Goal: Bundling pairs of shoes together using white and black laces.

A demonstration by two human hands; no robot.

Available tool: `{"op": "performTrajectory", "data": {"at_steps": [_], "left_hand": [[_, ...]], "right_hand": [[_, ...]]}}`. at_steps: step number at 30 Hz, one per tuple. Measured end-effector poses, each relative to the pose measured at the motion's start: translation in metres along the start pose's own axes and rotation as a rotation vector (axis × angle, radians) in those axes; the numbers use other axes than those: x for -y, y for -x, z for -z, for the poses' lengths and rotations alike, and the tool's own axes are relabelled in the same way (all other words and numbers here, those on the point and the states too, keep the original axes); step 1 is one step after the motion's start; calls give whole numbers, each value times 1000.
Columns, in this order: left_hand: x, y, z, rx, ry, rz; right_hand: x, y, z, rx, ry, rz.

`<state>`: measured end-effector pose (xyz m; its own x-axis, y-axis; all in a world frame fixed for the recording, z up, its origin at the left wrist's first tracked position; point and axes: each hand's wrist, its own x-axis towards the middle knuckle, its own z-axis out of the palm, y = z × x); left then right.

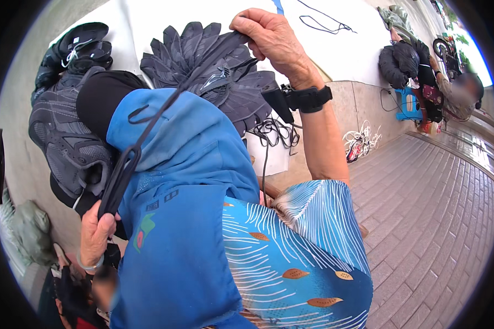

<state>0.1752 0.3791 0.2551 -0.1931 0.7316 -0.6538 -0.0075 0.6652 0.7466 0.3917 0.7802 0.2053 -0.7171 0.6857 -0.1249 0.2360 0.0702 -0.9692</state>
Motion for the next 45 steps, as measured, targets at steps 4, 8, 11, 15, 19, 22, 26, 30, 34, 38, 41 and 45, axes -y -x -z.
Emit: {"op": "performTrajectory", "data": {"at_steps": [4,8,11,15,19,22,26,30,34,38,41,45], "left_hand": [[25,45,16,35,144,164],[49,108,36,-172,358,254],[42,119,26,-184,317,356],[49,62,2,15,-169,287],[49,50,-1,78,-194,286],[45,36,-5,-5,-255,50],[33,6,-15,-97,-186,-68],[39,-23,-26,-149,-184,-113],[44,-32,-30,-154,-260,-232],[45,-19,-18,-151,199,0],[52,-10,-15,-188,191,-130],[50,-3,-21,-205,259,-172]], "right_hand": [[-28,-2,-22,-23,-19,-83],[-43,-1,-24,-17,-136,-202],[-40,-4,-34,41,-86,-235],[-79,-15,-22,-16,679,80],[-78,-9,-12,-142,860,27],[-53,-2,-21,-114,894,-33],[-7,8,-56,418,342,-145],[-7,46,-104,556,433,-34],[-29,50,-114,501,365,17],[-11,15,-88,284,533,84],[-1,-2,-80,89,671,282],[-4,-21,-66,-87,616,192]]}}
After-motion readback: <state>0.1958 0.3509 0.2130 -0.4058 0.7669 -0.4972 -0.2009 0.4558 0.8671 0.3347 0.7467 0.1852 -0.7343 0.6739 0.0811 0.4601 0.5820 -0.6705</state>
